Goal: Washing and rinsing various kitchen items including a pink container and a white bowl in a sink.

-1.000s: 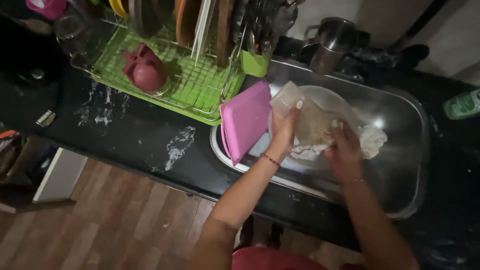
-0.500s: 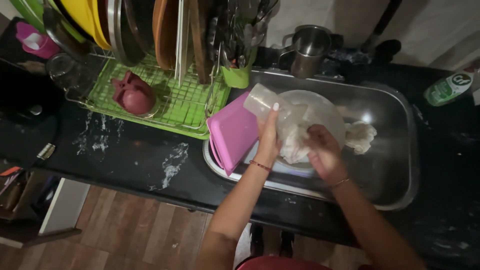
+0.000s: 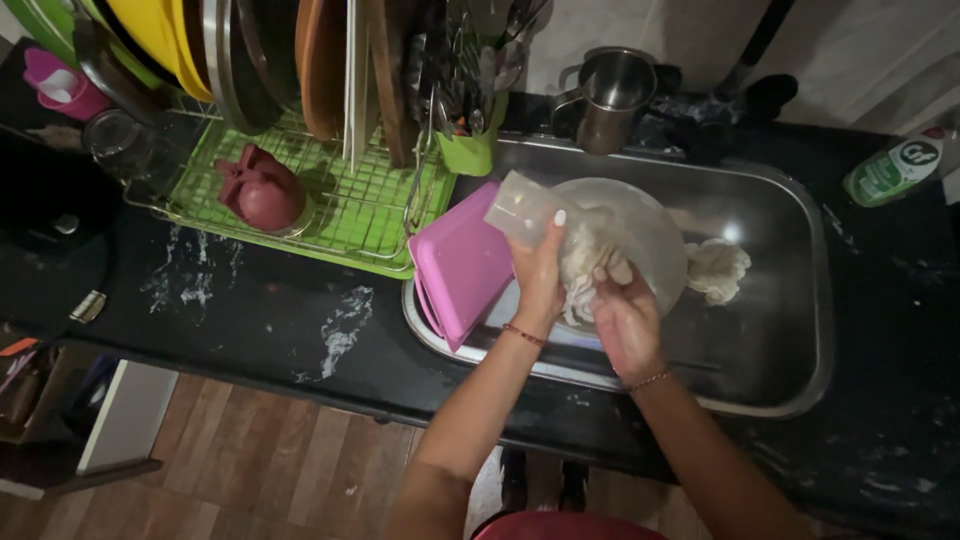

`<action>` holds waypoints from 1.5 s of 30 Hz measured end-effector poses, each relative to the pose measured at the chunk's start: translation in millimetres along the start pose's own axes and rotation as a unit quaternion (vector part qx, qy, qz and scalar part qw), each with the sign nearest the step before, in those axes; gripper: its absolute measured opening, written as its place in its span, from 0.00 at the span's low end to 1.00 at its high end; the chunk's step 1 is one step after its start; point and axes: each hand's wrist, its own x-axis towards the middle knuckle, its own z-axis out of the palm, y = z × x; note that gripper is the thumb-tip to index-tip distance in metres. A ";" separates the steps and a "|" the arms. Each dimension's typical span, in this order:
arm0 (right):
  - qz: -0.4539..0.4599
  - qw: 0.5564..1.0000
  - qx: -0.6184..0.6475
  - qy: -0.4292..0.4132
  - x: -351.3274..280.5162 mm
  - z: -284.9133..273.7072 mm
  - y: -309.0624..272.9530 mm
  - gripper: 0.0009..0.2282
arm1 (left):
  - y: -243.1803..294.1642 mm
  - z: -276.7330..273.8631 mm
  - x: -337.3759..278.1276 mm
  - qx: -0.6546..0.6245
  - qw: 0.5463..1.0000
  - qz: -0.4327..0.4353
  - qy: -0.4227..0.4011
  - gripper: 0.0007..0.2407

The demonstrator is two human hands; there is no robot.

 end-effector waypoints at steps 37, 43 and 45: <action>0.003 0.980 -0.201 0.016 32.1 -18.9 -32.1 0.10 | -44.0 -8.1 20.2 0.051 0.993 -0.021 -0.107 0.32; -0.248 0.771 -0.575 -0.116 24.3 -40.7 -8.3 0.12 | -16.3 -0.9 -7.8 -0.049 0.992 -0.105 -0.056 0.36; -0.198 0.810 -0.543 -0.102 18.1 -30.7 -9.2 0.13 | -11.0 -4.8 2.2 -0.031 0.993 -0.098 -0.058 0.38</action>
